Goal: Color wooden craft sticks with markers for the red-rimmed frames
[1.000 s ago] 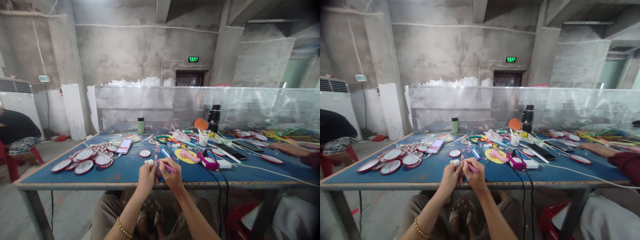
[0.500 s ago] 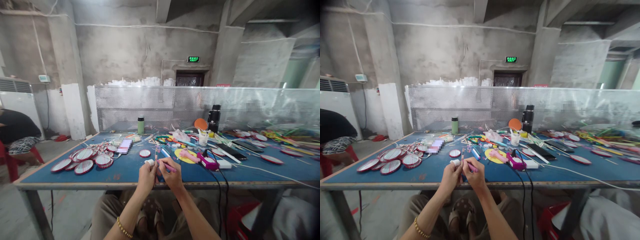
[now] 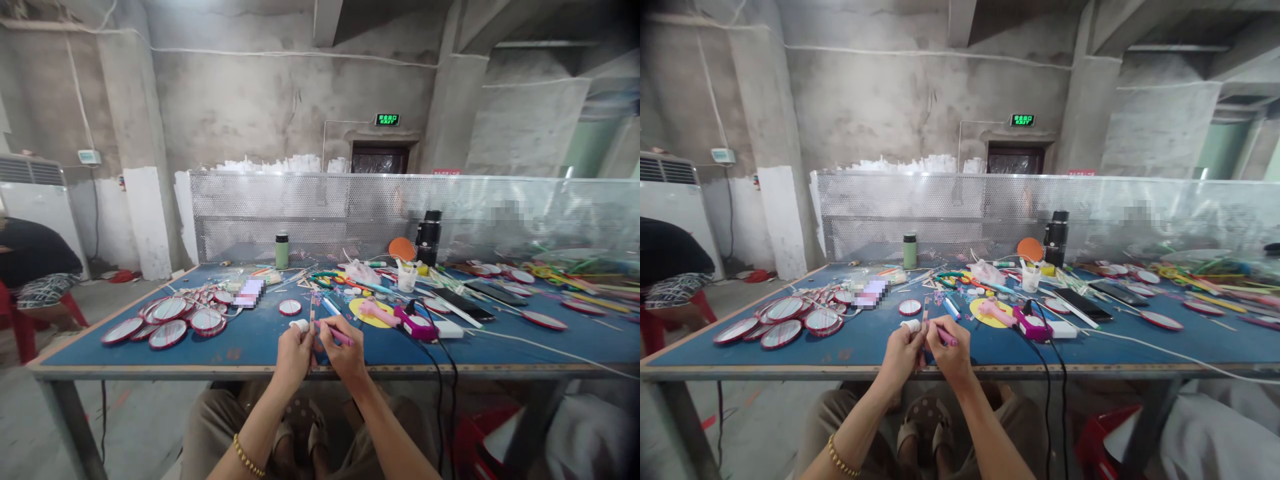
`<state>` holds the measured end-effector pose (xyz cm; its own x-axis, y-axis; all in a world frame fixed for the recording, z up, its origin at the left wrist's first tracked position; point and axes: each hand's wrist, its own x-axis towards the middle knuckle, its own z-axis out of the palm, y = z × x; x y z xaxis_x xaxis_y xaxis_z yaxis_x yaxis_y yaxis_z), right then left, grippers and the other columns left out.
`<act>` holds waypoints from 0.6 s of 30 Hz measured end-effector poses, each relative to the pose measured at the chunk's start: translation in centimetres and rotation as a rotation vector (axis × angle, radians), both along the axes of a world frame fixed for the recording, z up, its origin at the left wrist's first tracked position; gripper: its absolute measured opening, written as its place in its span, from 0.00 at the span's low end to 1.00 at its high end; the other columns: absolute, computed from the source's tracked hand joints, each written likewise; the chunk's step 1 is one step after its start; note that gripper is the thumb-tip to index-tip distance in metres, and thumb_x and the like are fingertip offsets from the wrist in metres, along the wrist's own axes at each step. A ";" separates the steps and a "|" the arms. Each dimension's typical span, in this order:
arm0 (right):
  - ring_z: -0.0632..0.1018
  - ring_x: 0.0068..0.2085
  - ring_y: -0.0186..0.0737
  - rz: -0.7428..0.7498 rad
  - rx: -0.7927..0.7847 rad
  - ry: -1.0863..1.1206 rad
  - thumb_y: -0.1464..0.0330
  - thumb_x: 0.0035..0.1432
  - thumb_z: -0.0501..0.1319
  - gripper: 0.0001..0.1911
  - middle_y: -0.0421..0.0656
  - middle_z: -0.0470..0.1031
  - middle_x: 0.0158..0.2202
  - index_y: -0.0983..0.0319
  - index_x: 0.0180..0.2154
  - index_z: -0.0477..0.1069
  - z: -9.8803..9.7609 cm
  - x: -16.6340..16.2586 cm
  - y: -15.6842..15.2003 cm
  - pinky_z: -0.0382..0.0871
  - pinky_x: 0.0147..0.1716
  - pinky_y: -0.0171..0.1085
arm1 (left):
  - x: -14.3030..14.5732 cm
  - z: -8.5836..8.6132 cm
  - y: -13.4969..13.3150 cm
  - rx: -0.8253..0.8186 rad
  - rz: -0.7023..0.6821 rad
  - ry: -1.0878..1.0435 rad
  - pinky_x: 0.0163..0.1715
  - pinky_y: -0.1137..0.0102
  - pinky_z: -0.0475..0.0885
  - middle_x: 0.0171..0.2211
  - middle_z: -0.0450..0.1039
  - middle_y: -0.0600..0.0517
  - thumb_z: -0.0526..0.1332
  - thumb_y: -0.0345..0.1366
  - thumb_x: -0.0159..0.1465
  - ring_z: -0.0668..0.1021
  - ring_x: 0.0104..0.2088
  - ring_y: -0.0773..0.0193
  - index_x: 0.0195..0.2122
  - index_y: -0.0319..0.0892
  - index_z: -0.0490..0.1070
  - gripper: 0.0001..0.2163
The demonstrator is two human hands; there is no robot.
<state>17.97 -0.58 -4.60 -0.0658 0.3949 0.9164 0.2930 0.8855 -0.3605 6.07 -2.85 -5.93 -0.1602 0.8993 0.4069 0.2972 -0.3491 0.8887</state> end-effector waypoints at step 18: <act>0.77 0.25 0.34 -0.004 0.016 0.008 0.71 0.62 0.58 0.07 0.40 0.77 0.25 0.61 0.31 0.72 0.2 -0.1 -0.1 0.69 0.28 0.31 | 0.1 0.6 -0.5 -0.005 -0.011 -0.007 0.14 0.75 0.60 0.10 0.64 0.56 0.52 0.55 0.63 0.67 0.10 0.67 0.21 0.44 0.62 0.21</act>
<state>17.91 -0.70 -4.43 -0.0573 0.3804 0.9230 0.2935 0.8901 -0.3486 6.17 -3.30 -5.33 -0.1526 0.9031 0.4013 0.2874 -0.3479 0.8924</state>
